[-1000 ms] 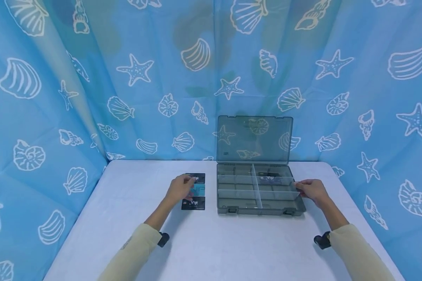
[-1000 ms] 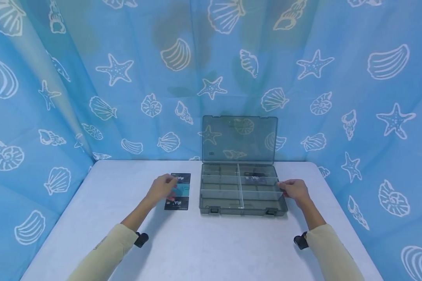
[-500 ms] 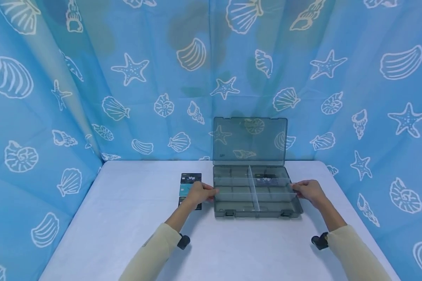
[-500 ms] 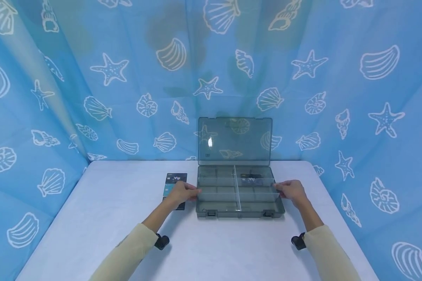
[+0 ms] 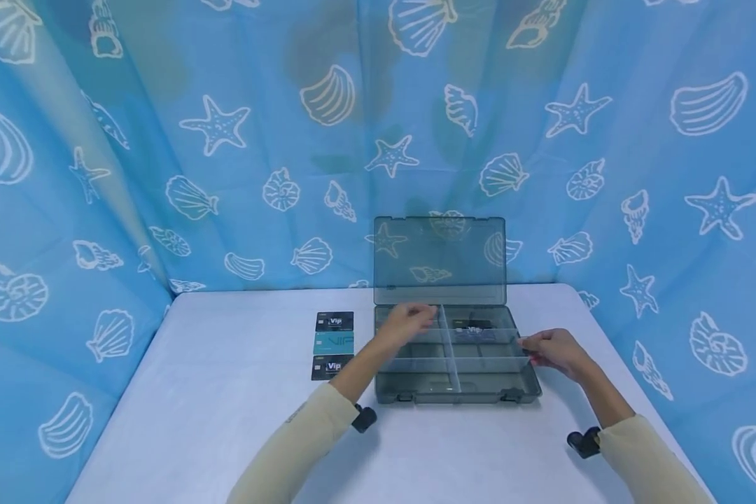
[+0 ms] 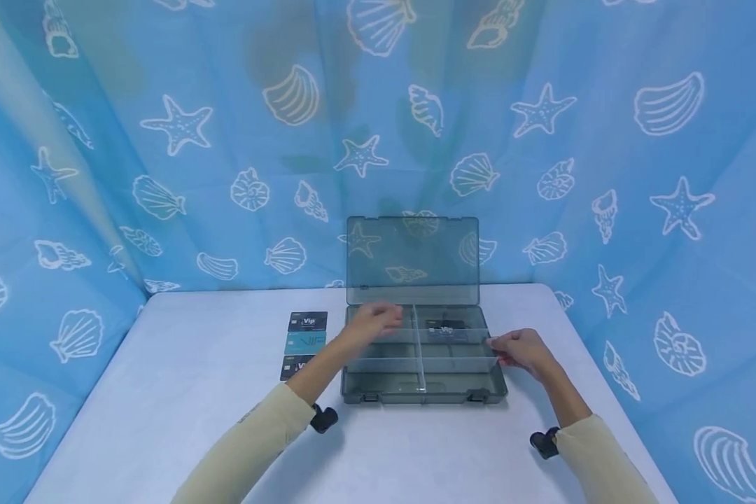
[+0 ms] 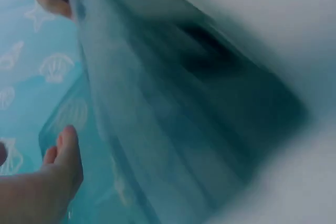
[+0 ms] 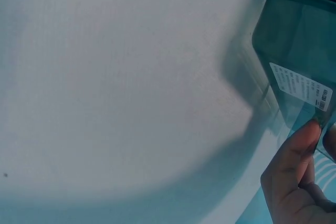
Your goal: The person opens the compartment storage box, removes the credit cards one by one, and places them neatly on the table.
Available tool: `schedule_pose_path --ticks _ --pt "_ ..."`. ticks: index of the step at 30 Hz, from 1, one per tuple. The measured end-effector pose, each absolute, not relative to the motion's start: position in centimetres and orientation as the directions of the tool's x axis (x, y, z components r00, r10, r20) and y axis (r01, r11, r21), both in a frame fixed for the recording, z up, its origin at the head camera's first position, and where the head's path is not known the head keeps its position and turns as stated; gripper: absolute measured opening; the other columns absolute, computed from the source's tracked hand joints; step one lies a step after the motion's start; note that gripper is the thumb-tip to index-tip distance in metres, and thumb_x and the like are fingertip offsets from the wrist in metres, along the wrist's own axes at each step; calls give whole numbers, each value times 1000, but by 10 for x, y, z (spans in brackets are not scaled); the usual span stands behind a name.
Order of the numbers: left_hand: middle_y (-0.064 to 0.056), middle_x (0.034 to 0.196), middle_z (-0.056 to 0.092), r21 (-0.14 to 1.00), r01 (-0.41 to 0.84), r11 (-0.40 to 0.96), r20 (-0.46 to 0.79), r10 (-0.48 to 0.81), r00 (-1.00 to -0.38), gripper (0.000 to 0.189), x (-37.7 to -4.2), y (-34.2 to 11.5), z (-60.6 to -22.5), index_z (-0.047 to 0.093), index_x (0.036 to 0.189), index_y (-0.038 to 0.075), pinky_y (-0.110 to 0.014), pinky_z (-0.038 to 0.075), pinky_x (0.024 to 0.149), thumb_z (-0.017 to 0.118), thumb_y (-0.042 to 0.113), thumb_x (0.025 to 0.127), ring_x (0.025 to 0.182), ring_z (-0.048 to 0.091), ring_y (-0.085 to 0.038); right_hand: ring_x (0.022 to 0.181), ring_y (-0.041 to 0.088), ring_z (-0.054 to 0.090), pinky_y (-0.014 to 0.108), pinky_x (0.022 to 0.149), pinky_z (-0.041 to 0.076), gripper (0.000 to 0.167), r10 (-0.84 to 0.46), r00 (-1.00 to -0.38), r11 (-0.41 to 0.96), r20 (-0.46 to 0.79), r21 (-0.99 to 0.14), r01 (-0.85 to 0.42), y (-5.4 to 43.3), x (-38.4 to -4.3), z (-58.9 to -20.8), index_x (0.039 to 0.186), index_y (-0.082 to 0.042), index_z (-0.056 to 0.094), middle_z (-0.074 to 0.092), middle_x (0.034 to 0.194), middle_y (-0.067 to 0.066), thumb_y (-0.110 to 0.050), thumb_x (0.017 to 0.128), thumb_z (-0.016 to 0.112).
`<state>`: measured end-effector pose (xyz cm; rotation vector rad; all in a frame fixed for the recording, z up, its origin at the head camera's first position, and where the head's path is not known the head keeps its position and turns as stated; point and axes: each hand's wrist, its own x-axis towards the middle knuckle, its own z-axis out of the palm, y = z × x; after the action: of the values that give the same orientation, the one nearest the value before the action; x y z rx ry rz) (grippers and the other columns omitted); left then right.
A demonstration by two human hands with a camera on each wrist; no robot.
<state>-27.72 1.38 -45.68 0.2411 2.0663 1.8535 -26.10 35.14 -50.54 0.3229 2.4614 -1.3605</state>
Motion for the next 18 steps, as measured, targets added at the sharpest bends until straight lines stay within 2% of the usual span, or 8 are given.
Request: schedule_pose_path --ticks 5,8,10,13,15,18 --pt "-27 145 40 890 -420 -179 -319 415 -852 76 -297 69 -453 34 143 -13 -41 31 114 48 48 100 136 38 -37 73 19 63 30 71 57 44 34 -931 507 -363 -797 329 352 -259 -508 114 11 60 62 88 11 -28 96 64" --pt "-32 153 20 726 -579 -371 -444 391 -806 84 -310 89 -453 20 146 -16 -47 21 117 47 48 99 143 20 -43 74 19 63 30 71 58 43 42 -932 499 -359 -801 331 351 -259 -511 114 10 60 62 89 11 -28 95 65" --pt "-31 156 11 639 -617 -459 -502 360 -787 88 -318 95 -455 12 149 -13 -51 14 118 47 49 98 145 10 -43 74 19 63 31 71 58 43 48 -935 494 -350 -806 327 349 -260 -512 113 10 60 62 89 12 -28 95 66" --pt "-25 159 0 543 -653 -528 -562 350 -750 93 -328 99 -457 -1 153 -5 -54 5 118 47 53 96 146 -4 -42 73 20 63 30 70 58 41 55 -935 479 -351 -812 333 348 -262 -513 112 9 61 62 88 11 -28 94 67" --pt "-22 160 -5 542 -674 -503 -571 368 -734 93 -331 103 -458 -6 154 0 -53 0 118 43 55 96 146 -9 -39 72 20 63 31 69 57 40 60 -935 470 -351 -816 336 350 -262 -513 111 8 62 61 86 11 -28 94 67" --pt "-22 160 -10 539 -694 -478 -572 397 -718 93 -335 114 -461 -9 153 0 -52 -4 118 39 57 98 145 -13 -39 71 20 62 31 69 57 38 72 -933 478 -354 -809 343 356 -261 -511 109 7 62 61 85 11 -28 94 66"
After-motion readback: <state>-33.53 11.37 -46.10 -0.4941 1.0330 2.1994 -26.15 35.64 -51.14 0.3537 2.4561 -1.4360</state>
